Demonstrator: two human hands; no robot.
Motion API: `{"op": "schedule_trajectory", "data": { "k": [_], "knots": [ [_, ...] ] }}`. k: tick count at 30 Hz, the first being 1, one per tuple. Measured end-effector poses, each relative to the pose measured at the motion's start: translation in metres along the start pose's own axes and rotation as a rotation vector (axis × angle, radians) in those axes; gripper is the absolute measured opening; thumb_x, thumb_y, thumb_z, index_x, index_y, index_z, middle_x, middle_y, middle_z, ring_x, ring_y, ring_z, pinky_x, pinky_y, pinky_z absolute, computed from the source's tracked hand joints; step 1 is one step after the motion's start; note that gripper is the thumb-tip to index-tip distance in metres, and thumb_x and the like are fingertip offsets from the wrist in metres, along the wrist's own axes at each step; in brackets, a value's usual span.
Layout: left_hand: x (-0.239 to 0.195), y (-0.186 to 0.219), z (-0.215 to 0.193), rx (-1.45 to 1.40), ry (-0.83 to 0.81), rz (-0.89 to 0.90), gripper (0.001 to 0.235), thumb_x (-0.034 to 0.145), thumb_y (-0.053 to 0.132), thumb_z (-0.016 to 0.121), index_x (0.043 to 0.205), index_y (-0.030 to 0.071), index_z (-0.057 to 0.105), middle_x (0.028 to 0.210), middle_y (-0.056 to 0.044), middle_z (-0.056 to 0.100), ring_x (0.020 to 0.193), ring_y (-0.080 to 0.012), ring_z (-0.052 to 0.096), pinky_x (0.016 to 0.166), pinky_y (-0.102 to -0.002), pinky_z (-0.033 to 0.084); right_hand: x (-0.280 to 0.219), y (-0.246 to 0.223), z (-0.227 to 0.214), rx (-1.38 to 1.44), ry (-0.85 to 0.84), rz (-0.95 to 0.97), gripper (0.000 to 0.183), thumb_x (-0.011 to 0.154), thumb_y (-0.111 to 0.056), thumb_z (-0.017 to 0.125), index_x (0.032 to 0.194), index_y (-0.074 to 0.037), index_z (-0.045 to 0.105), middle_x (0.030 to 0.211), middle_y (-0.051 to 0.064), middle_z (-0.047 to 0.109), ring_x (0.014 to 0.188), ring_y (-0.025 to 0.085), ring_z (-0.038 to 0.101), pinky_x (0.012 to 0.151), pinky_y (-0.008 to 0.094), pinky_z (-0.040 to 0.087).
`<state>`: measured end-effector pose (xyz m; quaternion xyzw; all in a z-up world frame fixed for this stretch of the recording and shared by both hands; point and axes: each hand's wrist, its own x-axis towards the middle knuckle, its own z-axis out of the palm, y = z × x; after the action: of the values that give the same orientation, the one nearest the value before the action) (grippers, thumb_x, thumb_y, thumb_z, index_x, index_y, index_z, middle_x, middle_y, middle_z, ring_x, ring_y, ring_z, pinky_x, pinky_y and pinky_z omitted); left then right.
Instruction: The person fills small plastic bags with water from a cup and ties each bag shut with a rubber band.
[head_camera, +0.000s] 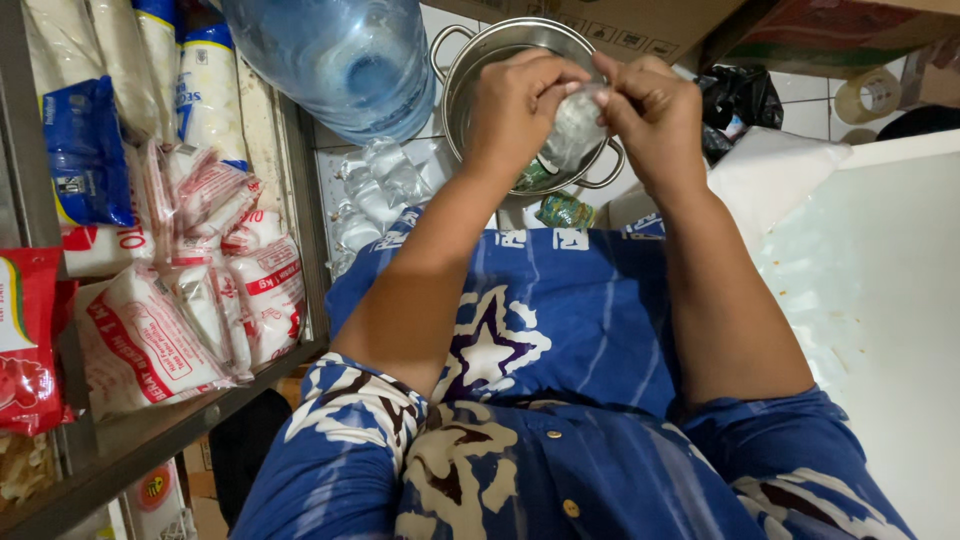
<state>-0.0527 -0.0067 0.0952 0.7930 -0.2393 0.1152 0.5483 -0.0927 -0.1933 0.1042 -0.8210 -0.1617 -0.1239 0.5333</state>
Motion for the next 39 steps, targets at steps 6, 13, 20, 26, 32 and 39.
{"op": "schedule_trajectory", "data": {
  "k": [6,13,20,26,32,39],
  "knots": [
    [-0.007,0.007,-0.001,0.004,-0.003,0.118,0.021,0.082,-0.008,0.067,0.092,0.009,0.074,0.082,-0.005,0.066,0.069,-0.0249,0.065,0.062,-0.036,0.047,-0.004,0.005,0.013,-0.215,-0.103,0.037,0.017,0.095,-0.008,0.081,0.09,-0.005,0.065,0.083,0.005,0.047,0.078,0.018,0.047,0.072,0.034,0.038],
    [-0.008,0.016,-0.007,0.031,0.009,0.163,0.021,0.085,-0.008,0.066,0.095,0.009,0.074,0.094,-0.005,0.042,0.081,-0.0233,0.054,0.071,-0.035,0.047,-0.005,0.004,0.027,0.003,0.029,0.224,0.016,0.099,-0.004,0.072,0.085,-0.007,0.067,0.075,0.004,0.061,0.066,0.01,0.054,0.06,0.026,0.041],
    [-0.004,-0.022,-0.012,-0.18,-0.287,-0.283,0.113,0.077,0.054,0.098,0.159,0.033,0.023,0.131,-0.01,0.061,0.099,-0.0154,0.071,0.08,-0.025,0.062,-0.007,0.01,0.02,0.324,0.164,0.325,0.015,0.1,-0.003,0.074,0.087,-0.006,0.068,0.078,0.004,0.066,0.061,0.006,0.051,0.053,0.021,0.041],
    [-0.015,-0.048,0.017,0.153,-0.513,-0.153,0.1,0.081,0.064,0.089,0.158,0.03,0.035,0.165,0.003,0.039,0.153,-0.0481,0.026,0.113,-0.064,0.039,-0.005,-0.007,0.007,0.29,0.099,0.223,0.008,0.102,0.001,0.071,0.095,-0.002,0.071,0.092,0.005,0.057,0.066,0.012,0.058,0.06,0.02,0.049],
    [-0.015,-0.054,0.026,0.041,-0.404,-0.026,0.071,0.087,0.043,0.083,0.149,0.028,0.052,0.156,0.006,0.05,0.151,-0.0421,0.036,0.109,-0.06,0.047,-0.004,-0.024,0.009,0.198,-0.055,0.034,0.017,0.106,-0.012,0.069,0.097,0.002,0.07,0.095,0.012,0.059,0.071,0.018,0.061,0.062,0.027,0.057],
    [-0.02,-0.064,0.041,0.03,-0.446,-0.041,0.053,0.083,0.026,0.066,0.136,0.025,0.063,0.146,0.005,0.062,0.149,-0.0258,0.041,0.112,-0.058,0.035,0.0,-0.033,0.008,0.069,-0.154,-0.119,0.007,0.103,0.0,0.069,0.101,0.0,0.076,0.098,0.013,0.069,0.092,0.023,0.067,0.086,0.033,0.054]
  ]
}}
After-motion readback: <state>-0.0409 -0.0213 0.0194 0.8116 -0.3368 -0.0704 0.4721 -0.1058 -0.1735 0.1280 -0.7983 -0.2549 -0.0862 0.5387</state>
